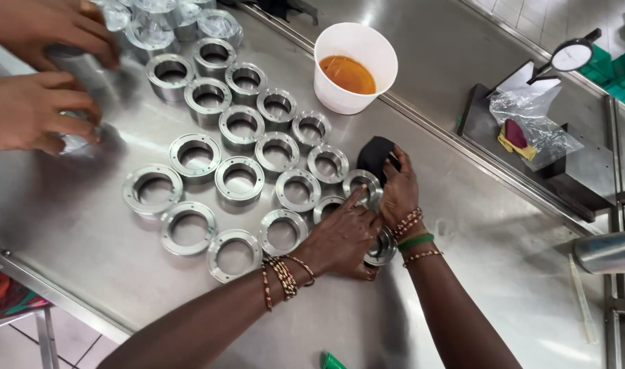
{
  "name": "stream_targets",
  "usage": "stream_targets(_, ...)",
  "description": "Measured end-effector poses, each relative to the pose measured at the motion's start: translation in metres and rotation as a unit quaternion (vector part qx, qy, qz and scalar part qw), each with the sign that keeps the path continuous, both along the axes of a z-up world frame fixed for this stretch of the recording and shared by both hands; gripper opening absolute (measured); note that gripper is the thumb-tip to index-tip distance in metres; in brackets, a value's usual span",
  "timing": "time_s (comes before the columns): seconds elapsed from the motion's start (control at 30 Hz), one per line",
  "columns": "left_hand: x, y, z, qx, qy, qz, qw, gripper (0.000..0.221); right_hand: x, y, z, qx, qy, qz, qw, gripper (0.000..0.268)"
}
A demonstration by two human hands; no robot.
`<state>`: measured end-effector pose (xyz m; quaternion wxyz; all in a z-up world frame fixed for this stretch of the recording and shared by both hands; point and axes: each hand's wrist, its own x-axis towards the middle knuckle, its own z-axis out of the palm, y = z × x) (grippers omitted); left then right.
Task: Marking metal components with a pen, applying fluid with a pipette, and wiping them clean.
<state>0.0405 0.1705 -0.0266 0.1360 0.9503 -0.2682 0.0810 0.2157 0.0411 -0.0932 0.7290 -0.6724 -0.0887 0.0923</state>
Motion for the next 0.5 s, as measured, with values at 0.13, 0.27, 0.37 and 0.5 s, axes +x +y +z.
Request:
stream_targets(0.13, 0.007, 0.036, 0.008, 0.028, 0.010, 0.018, 0.999, 0.100, 0.018, 0.041, -0.010, 0.045, 0.002, 0.036, 0.998, 0.043)
stream_targets(0.27, 0.018, 0.071, 0.011, 0.023, 0.029, 0.053, 0.998, 0.101, 0.045, 0.068, -0.034, -0.228, -0.263, -0.017, 0.937, 0.030)
stream_targets(0.37, 0.021, 0.093, 0.018, 0.020, 0.059, 0.104, 0.993, 0.096, 0.048, 0.085, -0.035, -0.155, -0.188, -0.108, 0.964, 0.025)
stream_targets(0.5, 0.031, 0.118, -0.004, -0.025, -0.010, 0.174, 0.984, 0.095, 0.062, 0.062, -0.028, 0.037, -0.045, -0.235, 0.970, 0.029)
